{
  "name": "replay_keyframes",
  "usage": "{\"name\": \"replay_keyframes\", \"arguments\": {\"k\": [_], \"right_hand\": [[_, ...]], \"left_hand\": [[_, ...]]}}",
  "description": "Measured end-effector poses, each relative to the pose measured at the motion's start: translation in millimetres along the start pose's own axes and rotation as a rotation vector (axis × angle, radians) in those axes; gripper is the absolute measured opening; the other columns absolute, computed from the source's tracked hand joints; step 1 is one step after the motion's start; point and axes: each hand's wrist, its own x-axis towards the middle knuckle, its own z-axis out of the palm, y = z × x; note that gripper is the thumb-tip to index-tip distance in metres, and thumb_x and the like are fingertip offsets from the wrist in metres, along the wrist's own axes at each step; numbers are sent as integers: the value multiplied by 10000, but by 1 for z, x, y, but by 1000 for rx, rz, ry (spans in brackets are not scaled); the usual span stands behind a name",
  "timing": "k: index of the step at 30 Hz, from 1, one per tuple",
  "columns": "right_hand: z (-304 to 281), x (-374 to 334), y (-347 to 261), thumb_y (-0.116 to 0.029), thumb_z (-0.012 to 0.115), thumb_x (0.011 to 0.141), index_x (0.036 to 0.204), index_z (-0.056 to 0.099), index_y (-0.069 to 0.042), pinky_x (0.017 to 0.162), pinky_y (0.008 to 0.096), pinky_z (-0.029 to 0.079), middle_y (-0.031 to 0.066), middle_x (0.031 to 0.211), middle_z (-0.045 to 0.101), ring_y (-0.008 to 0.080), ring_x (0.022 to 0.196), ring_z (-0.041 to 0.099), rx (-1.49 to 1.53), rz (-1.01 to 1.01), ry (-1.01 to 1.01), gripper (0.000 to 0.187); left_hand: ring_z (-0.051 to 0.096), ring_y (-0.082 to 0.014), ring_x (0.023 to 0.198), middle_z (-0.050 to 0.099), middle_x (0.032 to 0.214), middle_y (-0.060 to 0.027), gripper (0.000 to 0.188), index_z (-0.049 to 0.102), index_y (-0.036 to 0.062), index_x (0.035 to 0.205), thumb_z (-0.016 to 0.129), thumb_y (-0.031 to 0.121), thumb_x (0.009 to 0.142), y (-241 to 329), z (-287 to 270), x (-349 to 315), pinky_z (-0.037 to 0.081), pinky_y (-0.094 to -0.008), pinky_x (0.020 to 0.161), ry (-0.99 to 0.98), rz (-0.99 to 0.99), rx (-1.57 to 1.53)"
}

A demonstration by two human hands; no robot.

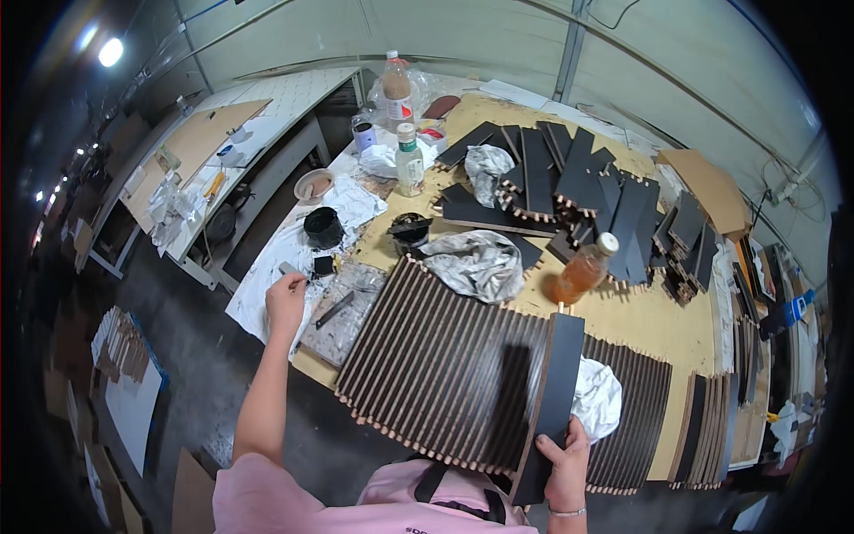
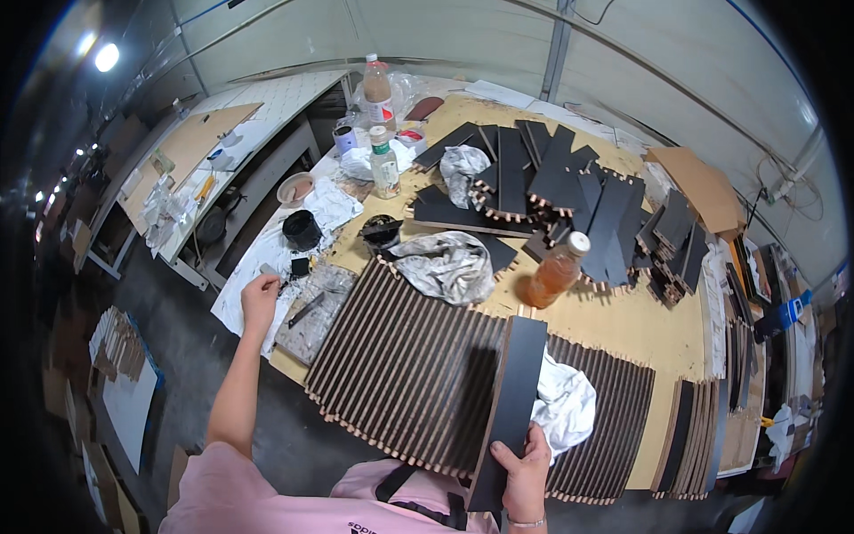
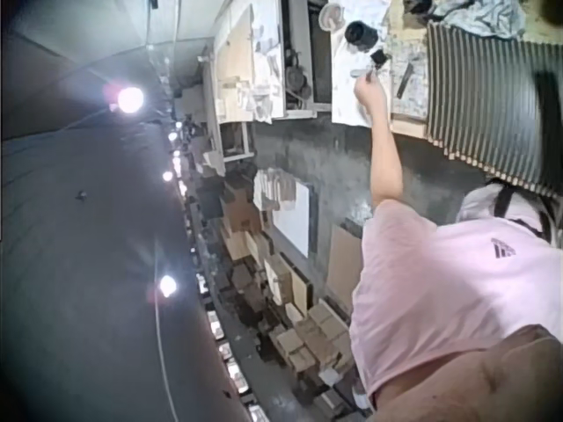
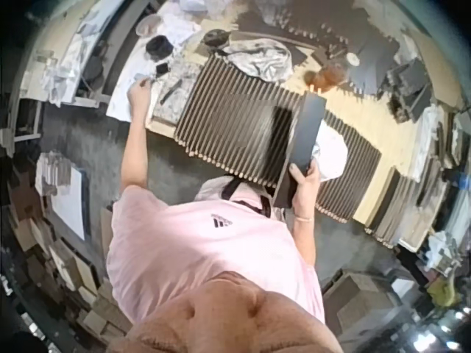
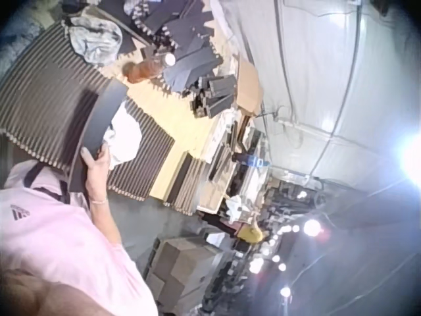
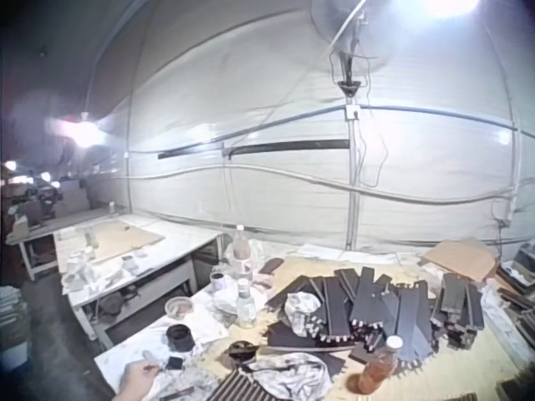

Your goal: The person cleans wooden panels by wiping them with a cloth moistened from a bottle and rubbing them with a sponge block, then stacks them on the workbench.

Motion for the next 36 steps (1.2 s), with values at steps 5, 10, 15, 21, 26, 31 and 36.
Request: {"name": "replay_keyframes", "arguments": {"k": [5,10,15,21,26,31,36], "right_hand": [[38,8,18,63,811,847,1323,649,53,1058,330,544,86,1232,755,168,1135,702,-119,40,13,503],[62,15,24,39,826,831,1313,667,43,1039,320,546,65,1215,756,161,1106,700,-191,67,48,508],[77,18,18,44,835,855,1309,658,66,1036,334,550,93,1200,755,164,1122,690,-163,72,6,489],[62,13,23,52,836,851,1320,662,62,1045,324,547,92,1240,739,165,1147,677,-134,36,76,501],[61,9,22,58,827,879,1374,665,52,1077,315,526,88,1270,751,157,1166,674,-78,29,13,520],[37,-9,13,8,866,886,1382,670,60,1082,319,524,101,1258,767,161,1169,689,-252,-31,59,535],[15,-36,-8,-3,887,884,1337,675,62,1060,331,544,114,1236,763,176,1145,702,-415,-151,110,505]], "left_hand": [[704,-378,1246,791,1313,-141,523,764,78,1357,861,50,843,-27,32,59,558,-499,1080,-115,172,336],[638,-373,1329,751,1388,-88,627,724,118,1420,891,71,817,-40,50,78,512,-530,1139,-216,163,400],[664,-312,1301,732,1356,-140,527,687,76,1385,806,28,873,-50,28,69,517,-442,1137,-102,67,4],[692,-230,1235,663,1367,-134,585,558,-10,1446,624,-3,864,107,12,-5,537,-377,1130,-399,-86,-1118],[728,-278,1241,679,1371,-153,651,482,33,1518,695,31,903,190,30,-88,648,-485,1064,-794,-182,-1470],[694,-167,1251,682,1355,-54,696,493,61,1630,686,-36,968,258,38,-157,615,-371,1059,-1183,-237,-1399],[642,-171,1273,628,1342,-83,676,522,14,1551,820,-55,948,295,54,-199,567,-329,1099,-1095,-47,-1181]]}}
